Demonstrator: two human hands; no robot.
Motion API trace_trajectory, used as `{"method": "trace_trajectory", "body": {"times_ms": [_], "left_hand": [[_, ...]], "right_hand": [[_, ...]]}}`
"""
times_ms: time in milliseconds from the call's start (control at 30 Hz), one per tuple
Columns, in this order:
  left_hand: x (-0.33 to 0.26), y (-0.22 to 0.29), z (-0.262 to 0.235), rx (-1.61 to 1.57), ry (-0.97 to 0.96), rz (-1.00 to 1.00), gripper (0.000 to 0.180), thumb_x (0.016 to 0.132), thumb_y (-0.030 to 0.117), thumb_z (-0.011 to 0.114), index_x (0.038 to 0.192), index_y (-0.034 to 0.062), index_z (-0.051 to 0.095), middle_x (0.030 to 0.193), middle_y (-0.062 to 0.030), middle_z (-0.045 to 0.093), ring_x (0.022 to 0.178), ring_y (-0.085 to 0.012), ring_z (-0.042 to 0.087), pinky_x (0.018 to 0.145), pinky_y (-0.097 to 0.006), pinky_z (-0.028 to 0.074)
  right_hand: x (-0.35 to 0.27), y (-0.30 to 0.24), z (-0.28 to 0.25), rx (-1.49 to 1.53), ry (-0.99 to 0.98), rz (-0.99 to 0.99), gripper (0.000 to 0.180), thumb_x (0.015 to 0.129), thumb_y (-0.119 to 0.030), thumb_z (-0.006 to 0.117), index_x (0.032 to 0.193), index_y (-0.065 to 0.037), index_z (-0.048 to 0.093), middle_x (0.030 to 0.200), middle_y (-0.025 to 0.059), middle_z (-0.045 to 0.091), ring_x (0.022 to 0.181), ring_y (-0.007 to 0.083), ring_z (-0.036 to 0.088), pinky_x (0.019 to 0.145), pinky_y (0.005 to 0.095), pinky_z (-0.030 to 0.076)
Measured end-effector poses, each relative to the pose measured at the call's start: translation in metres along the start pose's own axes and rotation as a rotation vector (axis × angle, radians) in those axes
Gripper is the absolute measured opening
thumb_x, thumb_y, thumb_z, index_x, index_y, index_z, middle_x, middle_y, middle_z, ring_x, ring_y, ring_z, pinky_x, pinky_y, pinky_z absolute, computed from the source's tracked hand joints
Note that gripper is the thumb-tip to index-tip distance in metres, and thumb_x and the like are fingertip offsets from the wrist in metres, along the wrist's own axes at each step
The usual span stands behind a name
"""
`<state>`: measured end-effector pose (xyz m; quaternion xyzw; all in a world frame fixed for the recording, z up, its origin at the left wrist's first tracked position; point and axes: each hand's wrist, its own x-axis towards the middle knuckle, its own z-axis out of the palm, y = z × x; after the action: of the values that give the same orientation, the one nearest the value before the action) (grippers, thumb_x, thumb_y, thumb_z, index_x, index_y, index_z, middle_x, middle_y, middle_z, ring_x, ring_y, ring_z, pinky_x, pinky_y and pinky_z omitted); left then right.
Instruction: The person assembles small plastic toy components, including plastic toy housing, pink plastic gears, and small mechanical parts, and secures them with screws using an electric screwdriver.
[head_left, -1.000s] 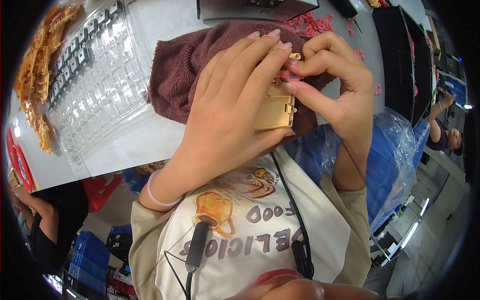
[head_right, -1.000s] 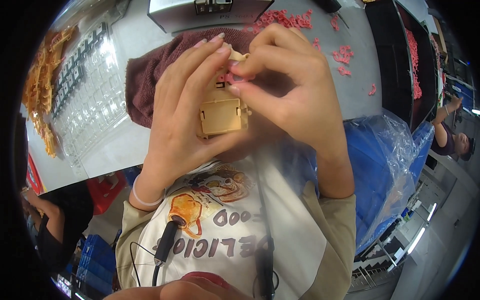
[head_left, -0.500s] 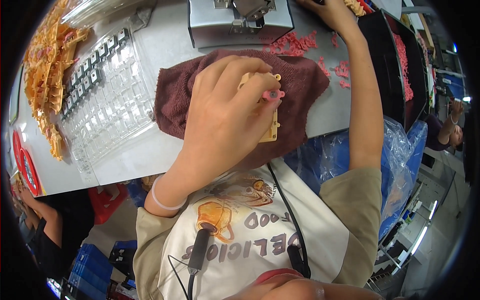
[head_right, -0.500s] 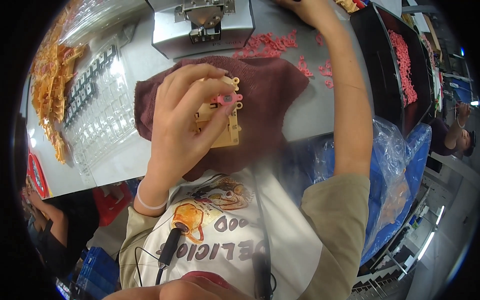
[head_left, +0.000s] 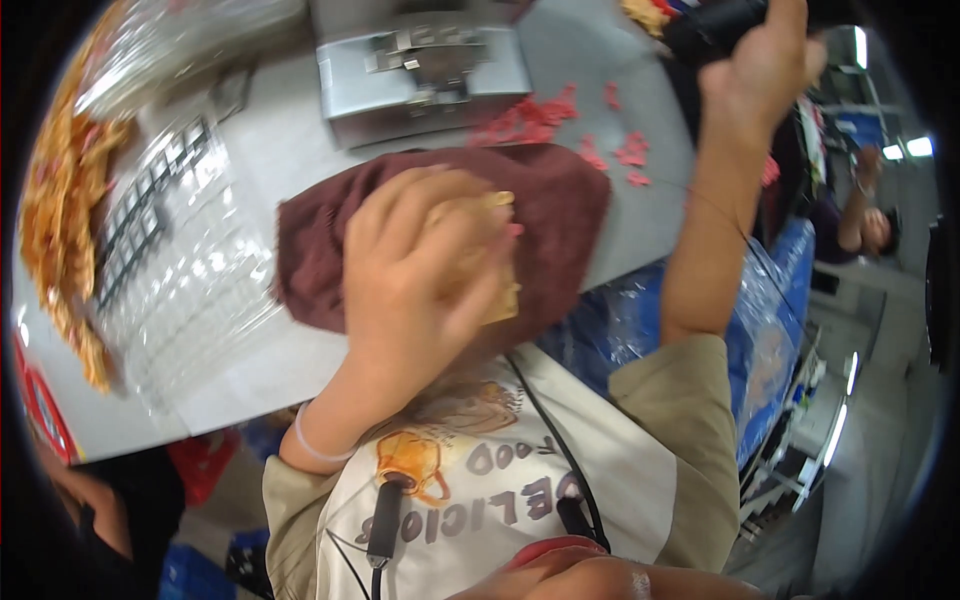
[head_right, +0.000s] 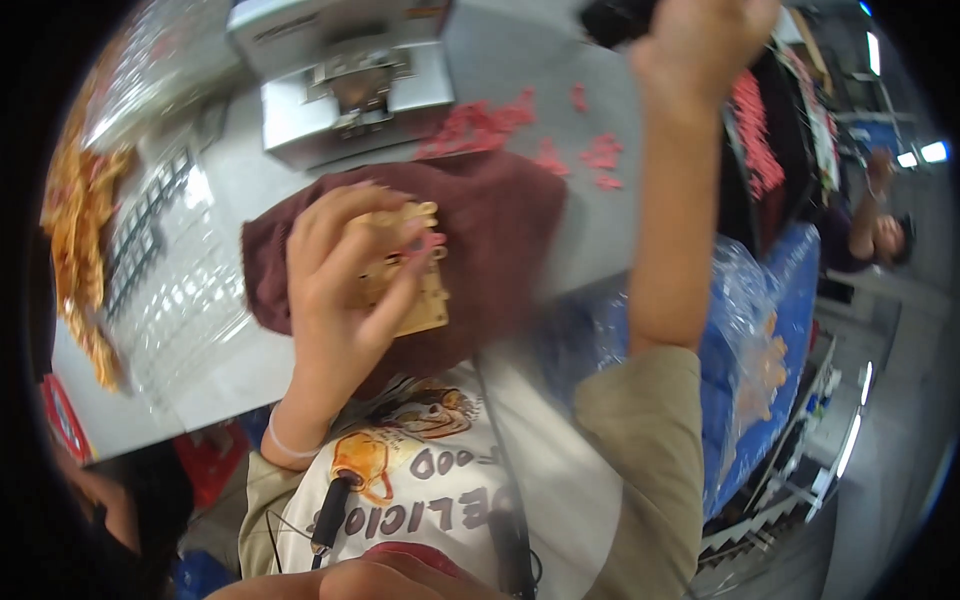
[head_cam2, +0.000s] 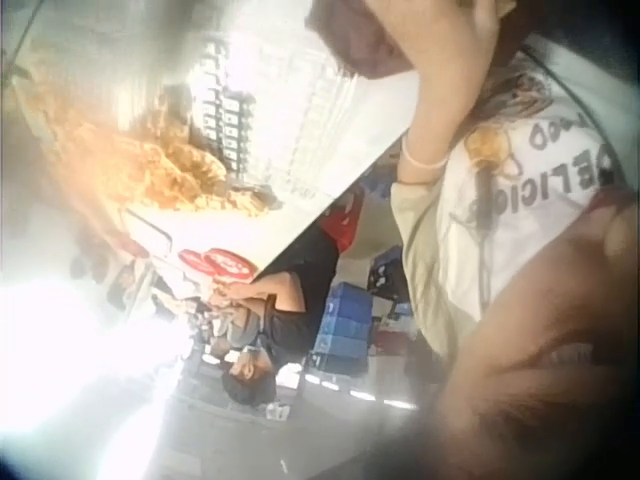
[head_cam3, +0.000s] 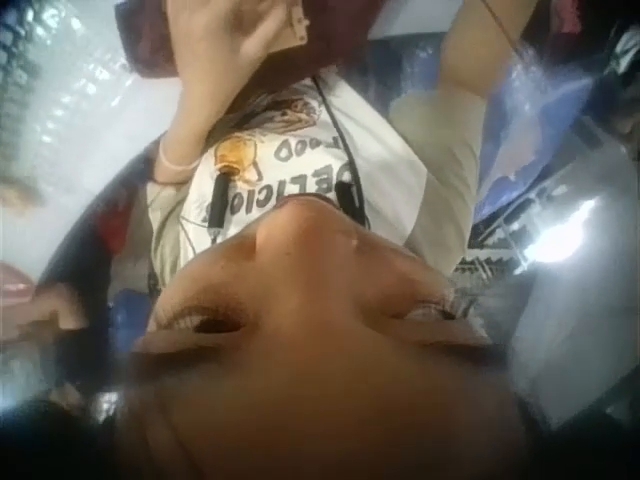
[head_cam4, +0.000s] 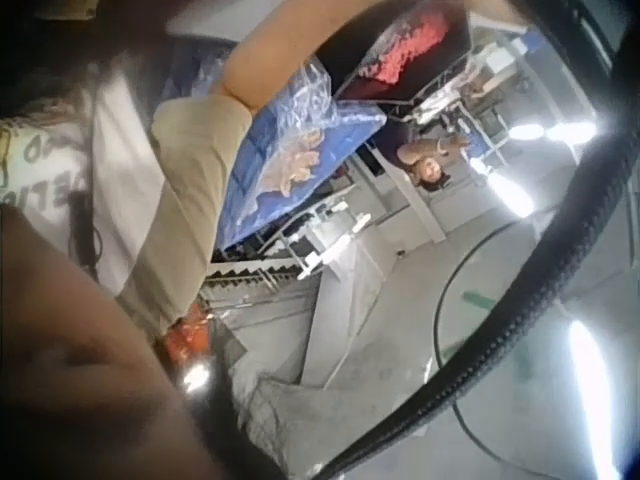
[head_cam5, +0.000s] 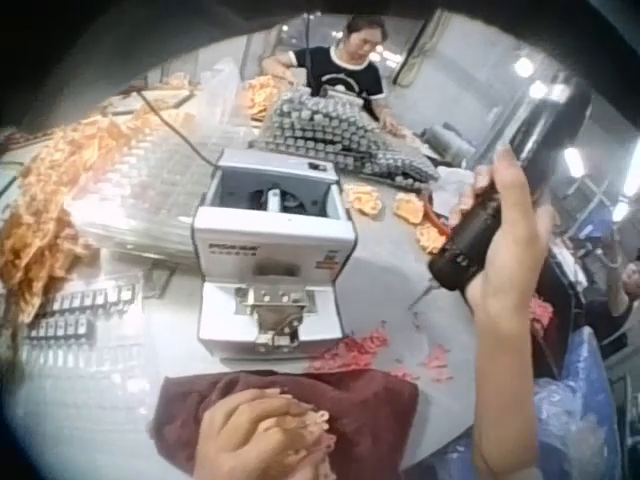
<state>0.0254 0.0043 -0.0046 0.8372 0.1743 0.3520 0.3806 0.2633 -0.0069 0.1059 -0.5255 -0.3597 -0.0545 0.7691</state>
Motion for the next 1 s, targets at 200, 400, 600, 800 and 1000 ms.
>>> {"method": "trace_trajectory", "body": {"times_ms": [200,400,600,800,1000], "left_hand": [[-0.002,0.001,-0.001,0.012,-0.021,-0.020,0.020,0.075,0.011,0.077,0.093,0.0104,0.069,0.113,-0.0044,0.065,0.113,-0.0315,0.058,0.094,-0.043,0.042],[0.001,-0.002,0.001,-0.033,0.008,0.018,0.018,0.075,0.010,0.075,0.092,0.0102,0.068,0.111,-0.0040,0.065,0.112,-0.0299,0.058,0.093,-0.042,0.042],[-0.002,-0.006,0.008,-0.070,0.081,0.064,0.019,0.074,0.010,0.074,0.090,0.0089,0.064,0.110,-0.0052,0.063,0.109,-0.0294,0.059,0.090,-0.044,0.046],[-0.004,-0.006,0.008,-0.097,0.075,0.005,0.013,0.076,0.011,0.075,0.086,0.0093,0.067,0.111,-0.0053,0.065,0.111,-0.0293,0.059,0.093,-0.041,0.042],[-0.004,-0.004,0.007,-0.089,0.064,0.001,0.014,0.075,0.011,0.074,0.087,0.0103,0.068,0.111,-0.0047,0.065,0.112,-0.0291,0.058,0.093,-0.041,0.042]], "right_hand": [[-0.018,-0.002,0.027,0.447,-0.154,0.204,0.023,0.092,-0.023,0.073,0.085,-0.007,0.058,0.076,0.0025,0.054,0.064,0.0130,0.056,0.058,0.0279,0.052],[-0.026,-0.005,0.044,0.448,-0.232,0.200,0.021,0.090,-0.020,0.074,0.082,-0.007,0.059,0.076,0.0015,0.054,0.060,0.0123,0.056,0.056,0.0297,0.047],[-0.044,-0.007,0.054,0.183,-0.241,-0.062,0.034,0.095,-0.013,0.062,0.127,-0.008,0.052,0.077,0.0012,0.052,0.059,0.0120,0.055,0.055,0.0286,0.049],[-0.054,0.000,0.061,0.066,-0.306,-0.128,0.039,0.096,-0.012,0.060,0.132,-0.004,0.048,0.076,0.0021,0.051,0.058,0.0126,0.054,0.055,0.0289,0.049],[-0.056,0.004,0.063,0.042,-0.380,-0.130,0.043,0.097,-0.013,0.057,0.137,-0.002,0.043,0.075,0.0021,0.049,0.057,0.0124,0.054,0.054,0.0285,0.049]]}}
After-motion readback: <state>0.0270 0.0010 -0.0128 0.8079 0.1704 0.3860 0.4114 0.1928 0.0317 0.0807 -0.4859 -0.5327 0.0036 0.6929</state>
